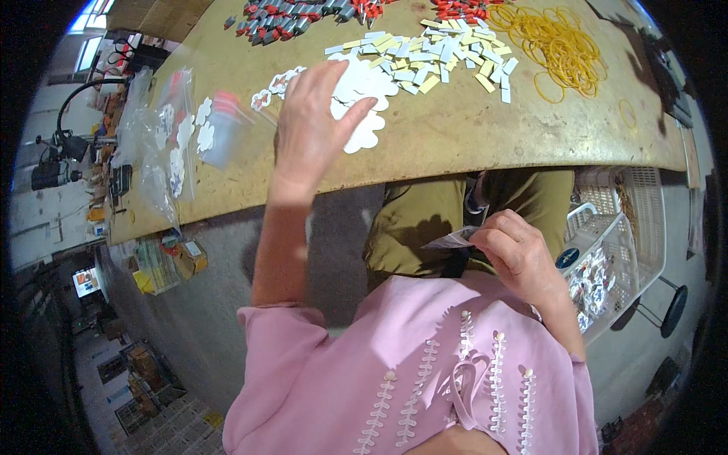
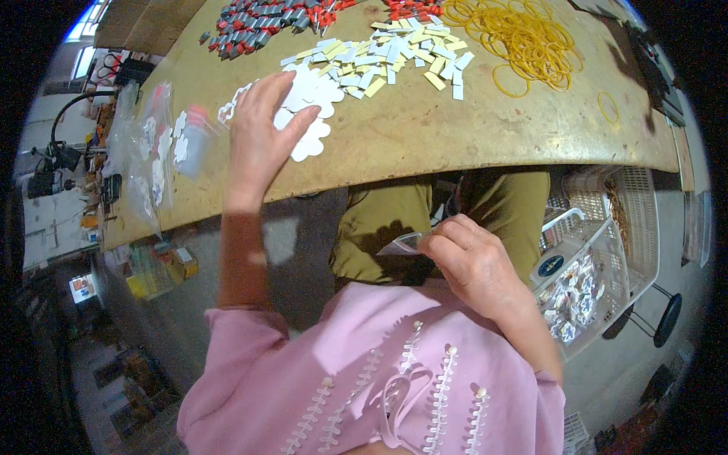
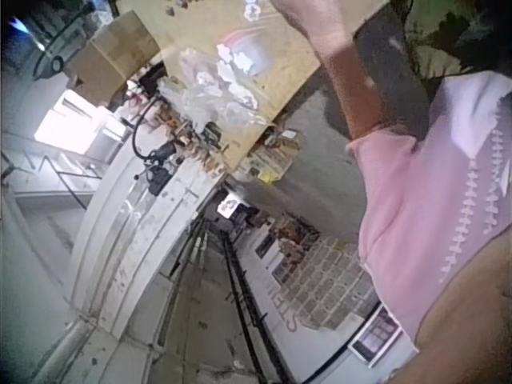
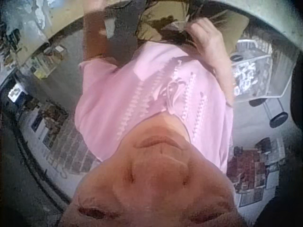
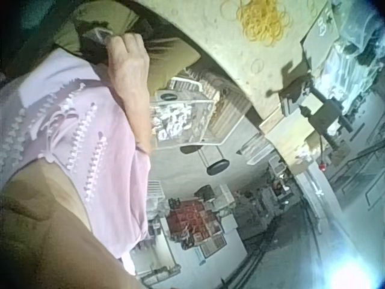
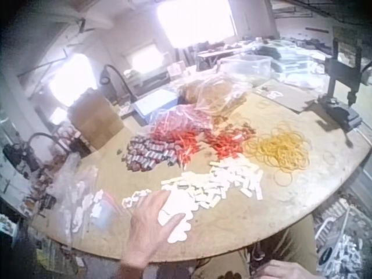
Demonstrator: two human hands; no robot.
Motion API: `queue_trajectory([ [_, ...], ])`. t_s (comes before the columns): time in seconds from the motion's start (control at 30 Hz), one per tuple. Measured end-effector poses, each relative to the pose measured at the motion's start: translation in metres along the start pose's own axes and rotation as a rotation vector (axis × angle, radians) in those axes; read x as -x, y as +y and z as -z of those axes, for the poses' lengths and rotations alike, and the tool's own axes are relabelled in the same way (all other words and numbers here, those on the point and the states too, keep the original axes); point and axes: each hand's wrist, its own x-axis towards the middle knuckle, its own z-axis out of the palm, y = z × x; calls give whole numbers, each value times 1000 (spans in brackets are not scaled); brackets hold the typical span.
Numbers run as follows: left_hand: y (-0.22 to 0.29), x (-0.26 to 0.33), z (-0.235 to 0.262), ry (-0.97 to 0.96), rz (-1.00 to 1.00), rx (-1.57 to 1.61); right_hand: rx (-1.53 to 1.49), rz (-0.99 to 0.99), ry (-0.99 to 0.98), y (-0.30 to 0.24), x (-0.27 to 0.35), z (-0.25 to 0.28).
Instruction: The person repeatedly picks small white paper cutouts and colorful rectangular pieces from a table, places them into small clear plastic bags, and sets the filled bags aside. The process continues with multiple items handled one at a time.
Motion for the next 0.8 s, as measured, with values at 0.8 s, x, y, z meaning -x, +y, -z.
queue_trajectory([
  [0.8,-9,-25,0,-163,292,251,-16,-49,81,16,7,-7],
])
